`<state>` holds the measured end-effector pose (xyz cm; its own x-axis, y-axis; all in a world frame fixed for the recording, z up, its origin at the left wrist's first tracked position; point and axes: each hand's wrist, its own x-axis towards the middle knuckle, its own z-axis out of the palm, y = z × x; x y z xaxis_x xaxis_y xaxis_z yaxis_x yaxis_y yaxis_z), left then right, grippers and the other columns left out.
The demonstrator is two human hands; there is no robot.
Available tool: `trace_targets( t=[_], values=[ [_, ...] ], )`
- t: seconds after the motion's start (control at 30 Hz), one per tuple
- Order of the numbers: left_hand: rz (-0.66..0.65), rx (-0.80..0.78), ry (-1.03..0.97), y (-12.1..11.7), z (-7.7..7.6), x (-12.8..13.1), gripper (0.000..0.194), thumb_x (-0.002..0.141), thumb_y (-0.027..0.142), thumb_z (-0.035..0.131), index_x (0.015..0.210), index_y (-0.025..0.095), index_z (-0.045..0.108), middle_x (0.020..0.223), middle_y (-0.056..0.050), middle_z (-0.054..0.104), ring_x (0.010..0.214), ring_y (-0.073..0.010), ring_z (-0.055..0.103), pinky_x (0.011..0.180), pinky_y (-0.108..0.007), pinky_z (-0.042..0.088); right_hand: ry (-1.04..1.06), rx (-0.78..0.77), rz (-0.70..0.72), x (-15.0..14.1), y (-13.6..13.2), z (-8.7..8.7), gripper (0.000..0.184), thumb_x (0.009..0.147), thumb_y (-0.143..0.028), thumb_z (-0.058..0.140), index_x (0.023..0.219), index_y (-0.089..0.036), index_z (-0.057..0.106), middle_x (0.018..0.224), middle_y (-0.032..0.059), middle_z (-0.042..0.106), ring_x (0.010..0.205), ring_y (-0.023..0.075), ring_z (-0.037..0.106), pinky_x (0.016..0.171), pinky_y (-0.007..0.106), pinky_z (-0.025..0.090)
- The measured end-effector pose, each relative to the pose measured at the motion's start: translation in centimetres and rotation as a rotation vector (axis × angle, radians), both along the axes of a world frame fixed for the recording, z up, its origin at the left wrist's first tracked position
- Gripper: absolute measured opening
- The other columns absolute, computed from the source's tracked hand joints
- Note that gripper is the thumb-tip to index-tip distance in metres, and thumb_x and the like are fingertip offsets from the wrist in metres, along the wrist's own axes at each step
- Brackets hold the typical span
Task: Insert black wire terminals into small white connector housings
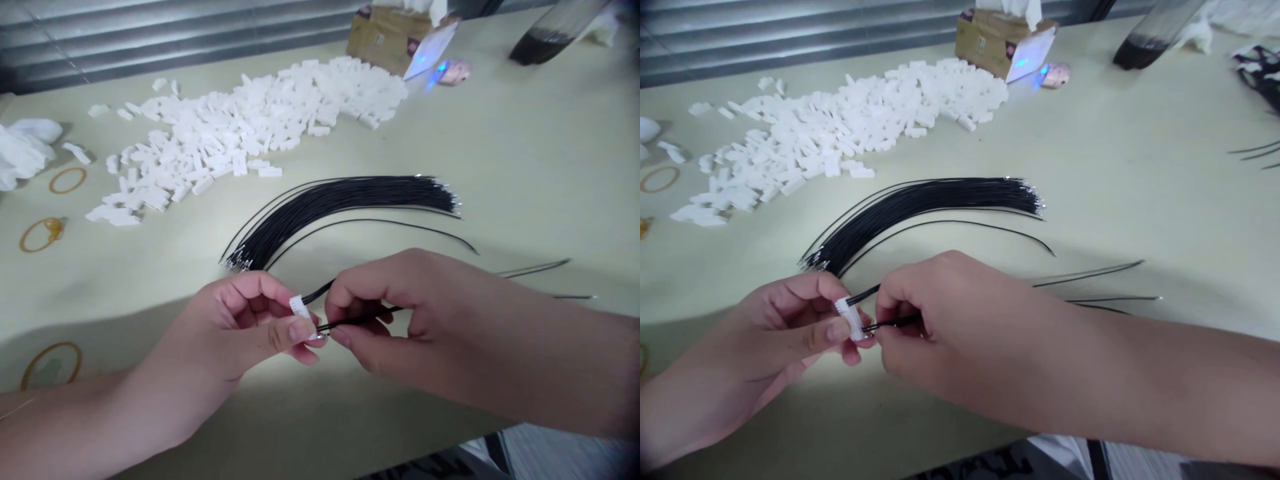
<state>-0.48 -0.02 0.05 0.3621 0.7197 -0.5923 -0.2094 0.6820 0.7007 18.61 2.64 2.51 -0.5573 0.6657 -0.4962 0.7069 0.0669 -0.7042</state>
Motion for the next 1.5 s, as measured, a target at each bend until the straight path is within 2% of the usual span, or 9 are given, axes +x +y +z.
trace_targets(
  t=[0.27, 0.43, 0.63, 0.83, 0.9, 1.07, 1.17, 1.3, 1.5],
  values=[
    [-0.011, 0.006, 0.002, -0.2, -0.1, -0.2, 0.013, 0.070, 0.017, 0.080, 0.072, 0.015, 0.067, 0.067, 0.002, 0.071, 0.063, -0.0092, 0.069, 0.062, -0.011, 0.053, -0.016, -0.023, 0.005, 0.2, -0.2, 0.2, 0.019, 0.079, -0.025, 0.048, 0.072, -0.021, 0.064, 0.055, -0.0041, 0.053, 0.045, 0.0066, 0.038, 0.037, 0.020, 0.026],
    [-0.025, 0.033, 0.016, -0.1, -0.3, -0.1, 0.015, 0.069, 0.019, 0.081, 0.071, 0.016, 0.067, 0.066, 0.002, 0.071, 0.062, -0.0085, 0.068, 0.062, -0.011, 0.052, -0.004, 0.006, -0.010, 0.1, -0.3, 0.0, 0.017, 0.076, -0.023, 0.049, 0.069, -0.021, 0.064, 0.055, -0.0048, 0.055, 0.046, 0.0065, 0.041, 0.039, 0.020, 0.028],
    [-0.058, 0.097, 0.093, -0.3, -0.3, 0.1, 0.018, 0.068, 0.024, 0.082, 0.070, 0.016, 0.066, 0.062, 0.003, 0.069, 0.061, -0.0067, 0.066, 0.060, -0.011, 0.049, 0.041, 0.083, -0.060, -0.6, -0.7, -0.1, 0.015, 0.070, -0.017, 0.053, 0.060, -0.020, 0.063, 0.050, -0.0057, 0.053, 0.043, 0.0048, 0.039, 0.040, 0.018, 0.027],
    [-0.058, 0.144, 0.092, -0.3, -0.4, 0.1, 0.015, 0.072, 0.019, 0.078, 0.068, 0.016, 0.064, 0.062, 0.004, 0.070, 0.061, -0.0057, 0.065, 0.060, -0.010, 0.049, 0.084, 0.226, 0.028, -0.9, -1.1, -0.4, 0.022, 0.074, -0.012, 0.045, 0.062, -0.018, 0.062, 0.051, -0.0024, 0.056, 0.043, 0.0065, 0.039, 0.042, 0.021, 0.025],
    [-0.047, 0.148, 0.109, -0.4, -0.5, 0.1, 0.015, 0.071, 0.019, 0.078, 0.068, 0.016, 0.064, 0.063, 0.003, 0.071, 0.062, -0.0060, 0.065, 0.061, -0.010, 0.049, 0.074, 0.248, 0.010, -0.8, -1.2, -0.5, 0.021, 0.075, -0.014, 0.044, 0.063, -0.019, 0.061, 0.053, -0.0018, 0.057, 0.042, 0.0068, 0.040, 0.041, 0.021, 0.025],
    [-0.011, 0.119, 0.091, -0.4, -0.5, 0.0, 0.016, 0.070, 0.021, 0.080, 0.070, 0.016, 0.065, 0.065, 0.003, 0.071, 0.064, -0.0063, 0.065, 0.063, -0.012, 0.049, 0.055, 0.192, -0.043, 0.1, -1.4, -0.5, 0.016, 0.080, -0.030, 0.050, 0.075, -0.024, 0.064, 0.060, -0.0043, 0.062, 0.045, 0.0073, 0.047, 0.037, 0.019, 0.026],
    [-0.003, 0.078, 0.053, -0.4, -0.5, 0.0, 0.018, 0.069, 0.022, 0.081, 0.071, 0.016, 0.064, 0.065, 0.003, 0.071, 0.063, -0.0079, 0.066, 0.065, -0.014, 0.050, 0.047, 0.211, -0.030, 0.3, -1.1, -0.2, 0.020, 0.080, -0.025, 0.047, 0.072, -0.025, 0.065, 0.056, -0.0053, 0.058, 0.045, 0.0065, 0.046, 0.034, 0.019, 0.022],
    [-0.015, 0.070, 0.070, -0.5, -0.4, 0.0, 0.020, 0.067, 0.024, 0.082, 0.071, 0.016, 0.064, 0.063, 0.004, 0.069, 0.061, -0.0083, 0.067, 0.063, -0.015, 0.050, -0.007, 0.197, -0.012, -0.1, -0.5, 0.0, 0.019, 0.074, -0.013, 0.049, 0.061, -0.021, 0.060, 0.051, -0.0059, 0.052, 0.045, 0.0045, 0.040, 0.038, 0.017, 0.025],
    [-0.045, 0.095, 0.118, -0.5, -0.4, 0.0, 0.021, 0.066, 0.025, 0.083, 0.069, 0.016, 0.065, 0.062, 0.003, 0.070, 0.061, -0.0074, 0.065, 0.060, -0.013, 0.048, 0.087, 0.171, -0.028, -0.5, -0.9, 0.0, 0.020, 0.074, -0.009, 0.050, 0.059, -0.019, 0.058, 0.049, -0.0079, 0.046, 0.045, 0.0022, 0.033, 0.040, 0.014, 0.024]
  ],
)
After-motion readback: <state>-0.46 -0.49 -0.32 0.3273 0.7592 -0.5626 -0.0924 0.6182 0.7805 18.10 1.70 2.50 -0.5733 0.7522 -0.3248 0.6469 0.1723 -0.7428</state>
